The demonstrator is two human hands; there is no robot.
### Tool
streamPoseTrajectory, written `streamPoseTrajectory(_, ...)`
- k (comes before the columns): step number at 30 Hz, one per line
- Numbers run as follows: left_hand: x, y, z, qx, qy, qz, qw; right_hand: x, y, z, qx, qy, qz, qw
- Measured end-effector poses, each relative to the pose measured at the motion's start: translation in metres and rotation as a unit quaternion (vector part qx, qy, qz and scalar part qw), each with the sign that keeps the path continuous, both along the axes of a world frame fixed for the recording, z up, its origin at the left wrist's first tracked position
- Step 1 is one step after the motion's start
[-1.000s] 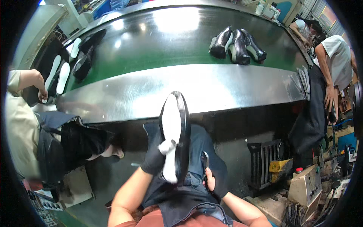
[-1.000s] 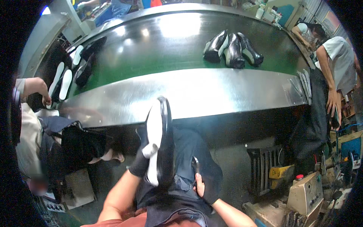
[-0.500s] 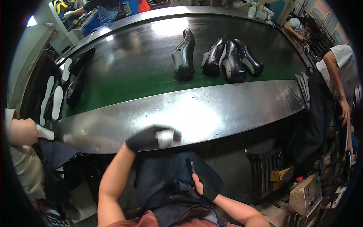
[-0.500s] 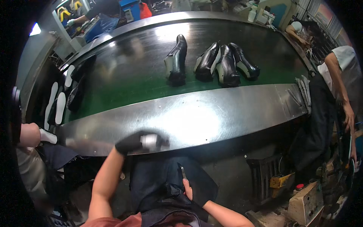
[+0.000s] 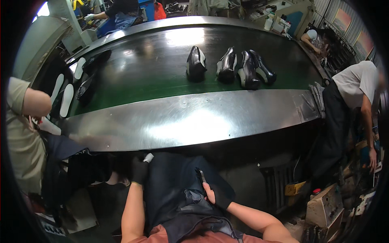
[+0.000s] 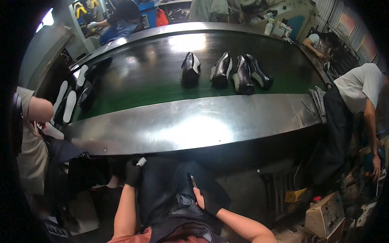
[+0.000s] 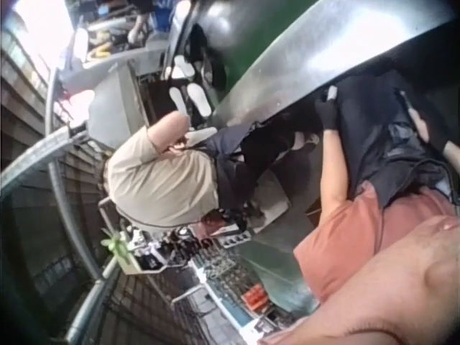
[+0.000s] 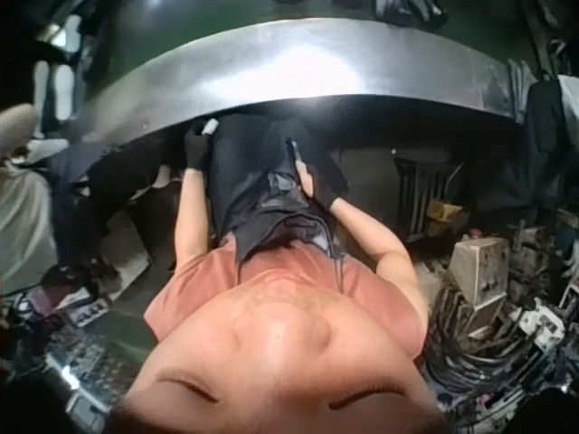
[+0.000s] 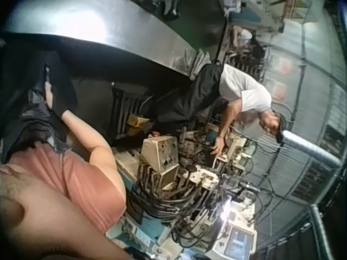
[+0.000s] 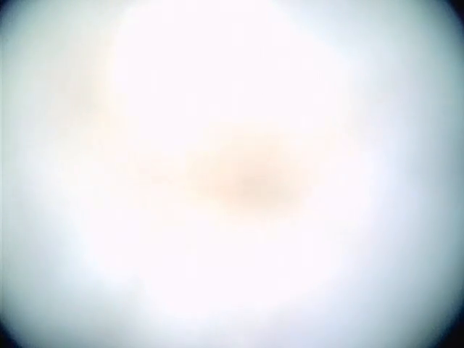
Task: Using specialized pliers and a hand-held tool to pull, stretch, and smooth the leather upper of a shoe onto a last before it moves down a conveyor belt.
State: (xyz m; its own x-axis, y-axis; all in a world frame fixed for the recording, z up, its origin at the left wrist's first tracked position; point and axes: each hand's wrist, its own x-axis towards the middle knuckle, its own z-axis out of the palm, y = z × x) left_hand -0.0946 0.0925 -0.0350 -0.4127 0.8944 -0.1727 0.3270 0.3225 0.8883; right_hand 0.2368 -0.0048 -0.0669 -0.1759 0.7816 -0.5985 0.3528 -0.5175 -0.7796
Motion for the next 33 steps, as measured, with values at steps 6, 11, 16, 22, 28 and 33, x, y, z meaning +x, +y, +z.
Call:
streamPoseTrajectory(6,-0.032,-0.019,-0.01,0.087,0.034,0.069,0.993,0.005,-0.03,0.028,0.013,-0.012,-0.046,0.999)
streamPoseTrajectory(11,-0.131,-0.057,-0.079,0.06,-0.001,0.225,0.973,-0.003,-0.065,0.025,0.07,0.105,-0.134,0.983)
streamPoseTrajectory(16,-0.03,-0.067,-0.035,0.118,0.185,0.116,0.969,0.012,-0.078,0.011,0.152,0.067,-0.158,0.973)
streamPoseTrajectory(22,0.044,-0.086,0.039,0.193,0.152,-0.088,0.965,0.004,-0.045,0.015,0.063,0.028,-0.07,0.995)
streamPoseTrajectory(28,0.092,-0.084,0.076,-0.015,0.386,-0.227,0.894,0.011,-0.014,0.014,-0.144,0.043,-0.028,0.988)
streamPoseTrajectory(33,0.094,-0.091,0.08,-0.003,0.313,-0.237,0.92,0.06,-0.031,0.0,-0.24,0.001,0.067,0.968)
